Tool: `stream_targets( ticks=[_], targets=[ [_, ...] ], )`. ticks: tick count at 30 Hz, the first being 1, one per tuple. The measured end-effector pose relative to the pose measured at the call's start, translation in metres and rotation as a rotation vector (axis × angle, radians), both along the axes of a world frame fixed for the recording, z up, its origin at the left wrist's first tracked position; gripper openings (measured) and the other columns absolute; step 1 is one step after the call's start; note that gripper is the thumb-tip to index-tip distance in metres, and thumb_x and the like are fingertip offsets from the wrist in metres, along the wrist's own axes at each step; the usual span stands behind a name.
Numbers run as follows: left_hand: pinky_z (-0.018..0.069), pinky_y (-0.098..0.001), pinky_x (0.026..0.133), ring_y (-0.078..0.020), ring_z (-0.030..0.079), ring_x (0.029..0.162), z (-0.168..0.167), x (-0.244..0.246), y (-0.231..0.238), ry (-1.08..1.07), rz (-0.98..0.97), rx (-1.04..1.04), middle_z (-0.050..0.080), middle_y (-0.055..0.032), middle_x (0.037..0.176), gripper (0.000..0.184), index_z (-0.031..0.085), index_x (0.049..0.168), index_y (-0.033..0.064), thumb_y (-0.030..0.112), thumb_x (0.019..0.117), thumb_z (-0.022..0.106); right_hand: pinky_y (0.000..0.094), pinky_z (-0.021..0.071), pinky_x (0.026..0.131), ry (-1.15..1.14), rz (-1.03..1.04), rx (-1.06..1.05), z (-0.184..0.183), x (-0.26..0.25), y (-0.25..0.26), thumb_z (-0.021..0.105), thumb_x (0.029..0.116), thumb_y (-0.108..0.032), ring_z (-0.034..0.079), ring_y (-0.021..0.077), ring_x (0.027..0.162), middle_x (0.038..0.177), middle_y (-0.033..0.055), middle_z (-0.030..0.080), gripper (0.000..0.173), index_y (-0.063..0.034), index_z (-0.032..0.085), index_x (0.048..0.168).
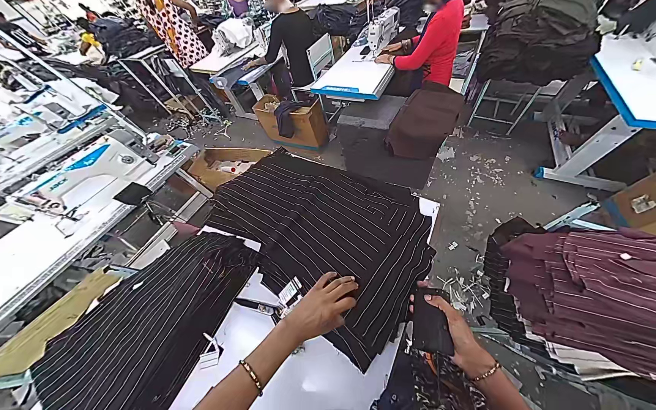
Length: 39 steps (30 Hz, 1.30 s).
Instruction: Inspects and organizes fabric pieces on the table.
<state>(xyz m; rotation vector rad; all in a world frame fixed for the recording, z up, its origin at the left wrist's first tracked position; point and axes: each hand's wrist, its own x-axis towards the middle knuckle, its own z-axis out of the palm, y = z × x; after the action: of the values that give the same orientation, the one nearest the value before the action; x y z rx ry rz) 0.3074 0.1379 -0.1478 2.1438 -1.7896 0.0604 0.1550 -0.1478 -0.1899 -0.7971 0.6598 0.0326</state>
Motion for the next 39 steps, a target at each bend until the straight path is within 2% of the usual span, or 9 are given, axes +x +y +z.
stream_targets(
  ticks=[4,9,13,16,21,25,29,37,39],
  targets=[
    [0.06,-0.0451,0.084,-0.0288,0.074,0.096,0.042,0.009,-0.004,0.286,0.274,-0.221,0.074,-0.0166,0.105,0.022,0.071,0.105,-0.0019,-0.001,0.0831,0.065,0.0335,0.0628,0.075,0.004,0.013,0.01,0.002,0.001,0.0,0.044,0.102,-0.017,0.073,0.0189,0.089,0.108,0.0095,0.072,0.042,-0.0089,0.049,0.143],
    [0.0525,-0.0546,0.083,-0.0368,0.066,0.091,0.128,0.125,0.03,0.285,1.001,-0.538,0.067,-0.0274,0.103,0.028,0.06,0.123,-0.0108,0.006,0.1027,0.05,0.0321,0.0623,0.073,-0.012,0.002,0.024,0.002,0.001,0.002,0.041,0.1038,-0.015,0.073,0.0176,0.086,0.107,0.0093,0.071,0.041,-0.0076,0.048,0.143],
    [0.0361,-0.0581,0.113,-0.0454,0.045,0.138,0.166,0.208,0.085,0.289,1.511,-0.751,0.046,-0.0332,0.147,0.068,0.031,0.152,-0.0061,0.031,0.1023,0.059,0.0322,0.0623,0.074,-0.007,-0.001,0.02,0.002,0.001,0.001,0.043,0.1033,-0.014,0.073,0.0183,0.088,0.108,0.0106,0.072,0.041,-0.007,0.049,0.144],
    [0.03,-0.0699,0.112,-0.0553,0.037,0.14,0.153,0.183,0.065,0.128,1.322,-0.513,0.037,-0.0384,0.151,0.08,0.032,0.151,-0.0103,0.037,0.0974,0.067,0.0333,0.0627,0.072,-0.002,-0.033,0.042,0.004,0.003,0.002,0.043,0.1039,-0.014,0.073,0.02,0.086,0.107,0.0121,0.072,0.039,-0.0058,0.051,0.141],
    [0.0356,-0.0538,0.118,-0.03,0.047,0.143,0.06,0.07,-0.008,0.278,0.368,0.082,0.054,-0.0125,0.151,0.079,0.055,0.146,0.0096,0.05,0.0834,0.079,0.0341,0.0632,0.074,0.01,-0.014,0.027,0.003,0.004,-0.001,0.045,0.1028,-0.015,0.074,0.0206,0.088,0.107,0.0123,0.072,0.04,-0.0056,0.051,0.141],
    [0.0343,-0.0588,0.115,-0.0338,0.045,0.144,0.019,0.02,-0.022,0.168,0.04,0.186,0.056,-0.0144,0.148,0.05,0.067,0.131,0.0155,0.028,0.084,0.08,0.0341,0.0627,0.075,0.031,0.009,0.004,0.003,0.003,-0.003,0.044,0.1022,-0.015,0.074,0.0208,0.089,0.108,0.0125,0.072,0.041,-0.0067,0.051,0.142],
    [0.0549,-0.044,0.093,-0.0276,0.069,0.111,0.021,0.02,-0.019,0.204,0.024,-0.007,0.074,-0.0114,0.111,0.015,0.074,0.101,0.0059,0.011,0.0932,0.062,0.0324,0.0621,0.073,0.04,0.028,-0.01,0.006,0.003,-0.003,0.043,0.104,-0.016,0.073,0.019,0.088,0.108,0.0109,0.072,0.041,-0.0079,0.049,0.144],
    [0.0563,-0.0397,0.092,-0.0217,0.071,0.099,0.115,0.09,-0.021,0.433,0.659,-0.368,0.073,-0.0187,0.109,0.026,0.071,0.112,-0.0076,0.01,0.1033,0.054,0.0321,0.0629,0.073,-0.051,0.04,0.009,-0.002,0.001,-0.002,0.045,0.1013,-0.013,0.074,0.0184,0.085,0.105,0.0108,0.072,0.042,-0.0063,0.049,0.143],
    [0.0542,-0.042,0.08,-0.0202,0.066,0.085,0.137,0.124,0.001,0.474,0.888,-0.588,0.071,-0.0178,0.104,0.029,0.067,0.116,-0.0076,0.015,0.1067,0.051,0.0327,0.0629,0.074,-0.059,0.03,0.027,-0.002,0.001,-0.002,0.043,0.1023,-0.012,0.074,0.0193,0.086,0.105,0.0114,0.072,0.041,-0.0057,0.049,0.142]
  ],
)
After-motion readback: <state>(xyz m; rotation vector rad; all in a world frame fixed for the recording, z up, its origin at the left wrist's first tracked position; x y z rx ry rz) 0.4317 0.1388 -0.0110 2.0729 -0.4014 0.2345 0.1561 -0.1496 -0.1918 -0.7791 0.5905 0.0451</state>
